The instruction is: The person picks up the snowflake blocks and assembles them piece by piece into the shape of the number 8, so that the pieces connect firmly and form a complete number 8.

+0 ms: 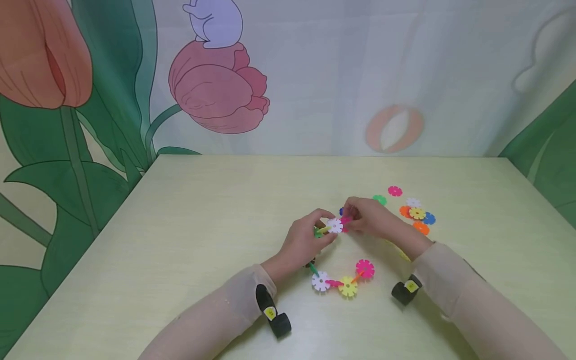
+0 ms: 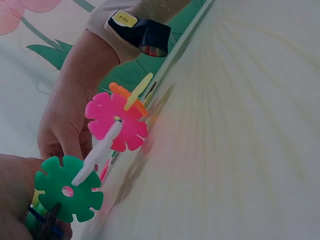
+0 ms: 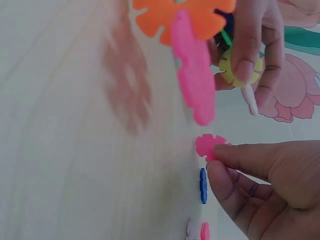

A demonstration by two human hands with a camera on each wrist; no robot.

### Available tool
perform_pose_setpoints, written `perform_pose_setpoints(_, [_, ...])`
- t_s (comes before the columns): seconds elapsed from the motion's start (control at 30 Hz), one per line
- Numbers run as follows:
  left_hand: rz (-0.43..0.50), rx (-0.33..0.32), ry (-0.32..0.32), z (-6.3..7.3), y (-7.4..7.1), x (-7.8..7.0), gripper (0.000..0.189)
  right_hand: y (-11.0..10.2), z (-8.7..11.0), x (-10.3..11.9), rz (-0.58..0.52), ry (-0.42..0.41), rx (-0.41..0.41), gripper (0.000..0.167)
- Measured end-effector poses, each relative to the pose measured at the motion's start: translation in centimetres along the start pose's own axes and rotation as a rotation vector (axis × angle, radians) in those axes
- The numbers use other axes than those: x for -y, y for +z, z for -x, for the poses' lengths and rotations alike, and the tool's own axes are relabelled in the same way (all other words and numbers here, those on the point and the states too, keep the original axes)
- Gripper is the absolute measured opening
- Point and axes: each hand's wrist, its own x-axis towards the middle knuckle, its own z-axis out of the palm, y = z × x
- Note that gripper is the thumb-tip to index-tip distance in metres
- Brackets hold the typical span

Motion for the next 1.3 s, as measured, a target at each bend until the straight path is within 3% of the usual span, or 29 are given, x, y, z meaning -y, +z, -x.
perform_pose_setpoints(0.23, [0.025, 0.019, -0.054, -0.1, -0.1, -0.2, 0.039, -0.4, 2.3, 0.6, -0.014, -0.018, -0.088, 0.013])
perform_pose_setpoints(0.57, [0.025, 0.022, -0.084, -0.1, -0.1, -0.2, 0.04, 0.7, 4.8, 1.3, 0.076, -0.076, -0.236, 0.007])
perform_pose_setpoints(1.3, [0.025, 0.021, -0.071, -0.1, 0.0, -0.3, 0.04, 1.4, 5.2, 2.1, 0.19, -0.191, -0.291, 0.01])
